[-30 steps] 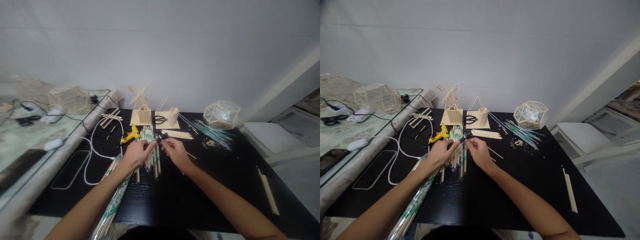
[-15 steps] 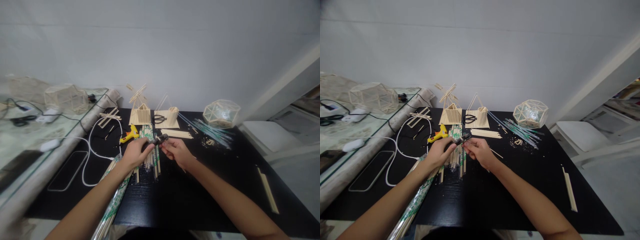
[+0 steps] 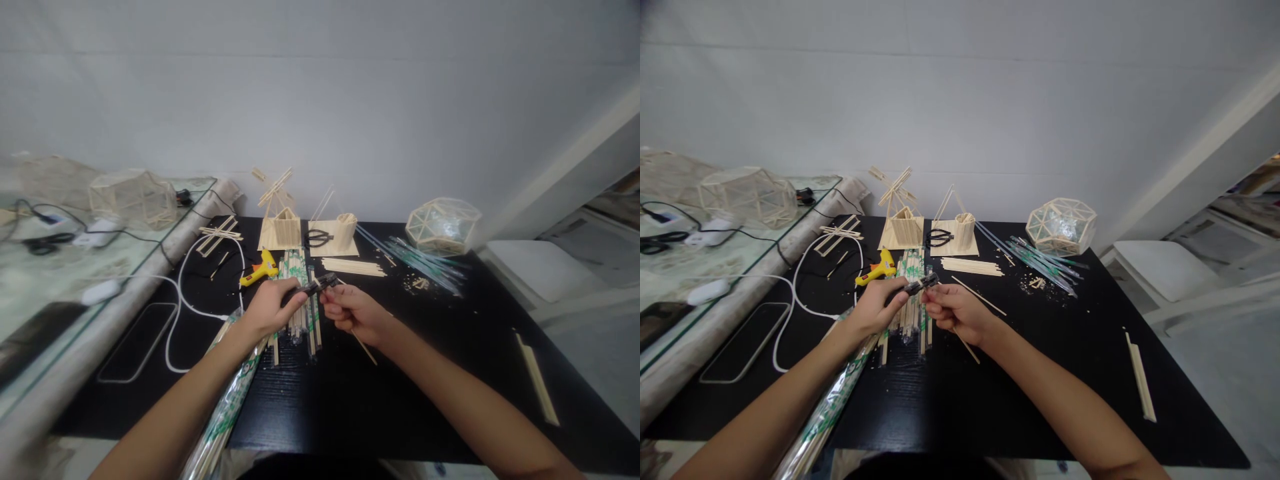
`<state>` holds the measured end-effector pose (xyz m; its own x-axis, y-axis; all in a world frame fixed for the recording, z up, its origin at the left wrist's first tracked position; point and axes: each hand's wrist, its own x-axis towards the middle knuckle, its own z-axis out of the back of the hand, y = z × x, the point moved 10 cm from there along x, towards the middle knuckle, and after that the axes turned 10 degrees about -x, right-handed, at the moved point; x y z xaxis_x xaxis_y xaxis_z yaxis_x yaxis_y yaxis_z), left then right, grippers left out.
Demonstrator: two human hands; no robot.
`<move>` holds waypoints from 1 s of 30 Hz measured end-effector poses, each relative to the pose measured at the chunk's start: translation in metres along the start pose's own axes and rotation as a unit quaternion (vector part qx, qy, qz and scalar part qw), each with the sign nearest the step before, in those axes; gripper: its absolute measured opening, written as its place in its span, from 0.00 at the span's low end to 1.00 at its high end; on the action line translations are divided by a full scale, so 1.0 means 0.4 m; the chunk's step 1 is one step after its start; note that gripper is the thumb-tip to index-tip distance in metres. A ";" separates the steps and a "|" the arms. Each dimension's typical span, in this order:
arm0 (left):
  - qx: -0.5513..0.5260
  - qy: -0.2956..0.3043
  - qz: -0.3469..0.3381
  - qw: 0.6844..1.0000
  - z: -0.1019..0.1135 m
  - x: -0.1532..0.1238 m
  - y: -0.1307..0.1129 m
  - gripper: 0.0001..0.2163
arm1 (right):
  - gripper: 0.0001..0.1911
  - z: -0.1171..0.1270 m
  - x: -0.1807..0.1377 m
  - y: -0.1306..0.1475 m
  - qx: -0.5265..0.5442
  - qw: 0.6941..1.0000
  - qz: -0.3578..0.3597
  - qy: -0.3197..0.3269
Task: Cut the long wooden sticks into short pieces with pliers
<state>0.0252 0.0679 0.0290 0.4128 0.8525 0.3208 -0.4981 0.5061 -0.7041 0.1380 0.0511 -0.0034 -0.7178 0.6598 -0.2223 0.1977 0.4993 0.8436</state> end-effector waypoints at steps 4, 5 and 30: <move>0.016 -0.003 0.036 0.999 0.001 0.004 0.006 0.22 | 0.19 0.018 0.002 0.010 -0.008 0.999 0.022 -0.029; 0.019 -0.002 0.042 0.999 0.001 0.005 0.007 0.22 | 0.19 0.025 0.003 0.014 -0.021 0.999 0.029 -0.037; 0.036 0.055 0.099 0.993 -0.033 0.002 0.021 0.28 | 0.24 0.078 -0.021 0.092 -0.191 0.976 0.079 -0.063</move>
<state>0.0314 0.0711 0.0151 0.3811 0.9184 0.1063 -0.6291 0.3419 -0.6981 0.1721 0.0816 0.0142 -0.6057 0.7875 -0.1135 0.0181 0.1563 0.9875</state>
